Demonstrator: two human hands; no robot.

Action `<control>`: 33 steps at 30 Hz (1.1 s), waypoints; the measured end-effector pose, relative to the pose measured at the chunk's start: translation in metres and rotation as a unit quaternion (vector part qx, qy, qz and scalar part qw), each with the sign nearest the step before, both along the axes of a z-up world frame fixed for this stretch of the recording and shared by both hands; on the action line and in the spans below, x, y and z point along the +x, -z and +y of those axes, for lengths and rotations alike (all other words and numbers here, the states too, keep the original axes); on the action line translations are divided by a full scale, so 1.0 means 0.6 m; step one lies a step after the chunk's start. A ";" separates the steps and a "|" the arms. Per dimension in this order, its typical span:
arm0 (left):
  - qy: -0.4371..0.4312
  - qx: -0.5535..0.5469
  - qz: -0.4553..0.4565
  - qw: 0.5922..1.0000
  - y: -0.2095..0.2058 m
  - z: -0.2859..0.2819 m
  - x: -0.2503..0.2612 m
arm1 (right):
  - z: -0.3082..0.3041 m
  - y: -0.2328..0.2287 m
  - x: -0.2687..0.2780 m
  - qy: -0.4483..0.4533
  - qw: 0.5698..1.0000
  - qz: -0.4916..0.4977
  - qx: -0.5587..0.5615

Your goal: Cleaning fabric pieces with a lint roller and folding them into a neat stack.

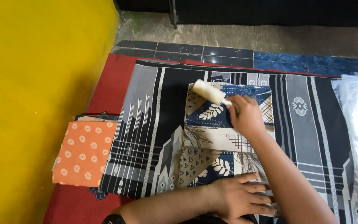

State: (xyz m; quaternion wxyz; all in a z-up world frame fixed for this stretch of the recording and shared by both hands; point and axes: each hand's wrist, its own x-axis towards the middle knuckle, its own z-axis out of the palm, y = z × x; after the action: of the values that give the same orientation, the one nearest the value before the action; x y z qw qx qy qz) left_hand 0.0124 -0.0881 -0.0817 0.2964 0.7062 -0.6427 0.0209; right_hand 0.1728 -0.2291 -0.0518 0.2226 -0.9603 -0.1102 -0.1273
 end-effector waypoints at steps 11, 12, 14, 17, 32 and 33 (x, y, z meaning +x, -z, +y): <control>0.039 0.067 0.018 0.997 0.088 -0.029 -0.008 | 0.009 -0.007 -0.153 -0.181 0.980 0.061 0.060; 0.028 0.074 -0.008 0.997 0.076 -0.027 -0.004 | 0.011 0.003 -0.137 -0.176 0.983 0.007 0.055; 0.024 0.077 -0.007 0.997 0.041 -0.018 0.000 | 0.017 0.012 -0.083 -0.157 0.986 -0.020 0.045; 0.018 0.072 0.000 0.997 0.017 -0.009 0.003 | 0.030 0.014 -0.010 -0.087 0.995 -0.055 0.008; -0.031 0.009 -0.024 0.999 -0.003 -0.001 -0.004 | -0.084 -0.083 -0.173 -0.059 0.988 0.111 0.091; -0.038 -0.004 -0.025 0.999 -0.006 0.000 -0.005 | -0.098 -0.085 -0.199 -0.040 0.987 0.136 0.070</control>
State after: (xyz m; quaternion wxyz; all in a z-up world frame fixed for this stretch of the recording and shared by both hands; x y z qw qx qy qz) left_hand 0.0091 -0.0883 -0.0779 0.2822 0.7280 -0.6226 0.0518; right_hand 0.0531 -0.2880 -0.0007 0.3075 -0.9454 -0.1081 0.0063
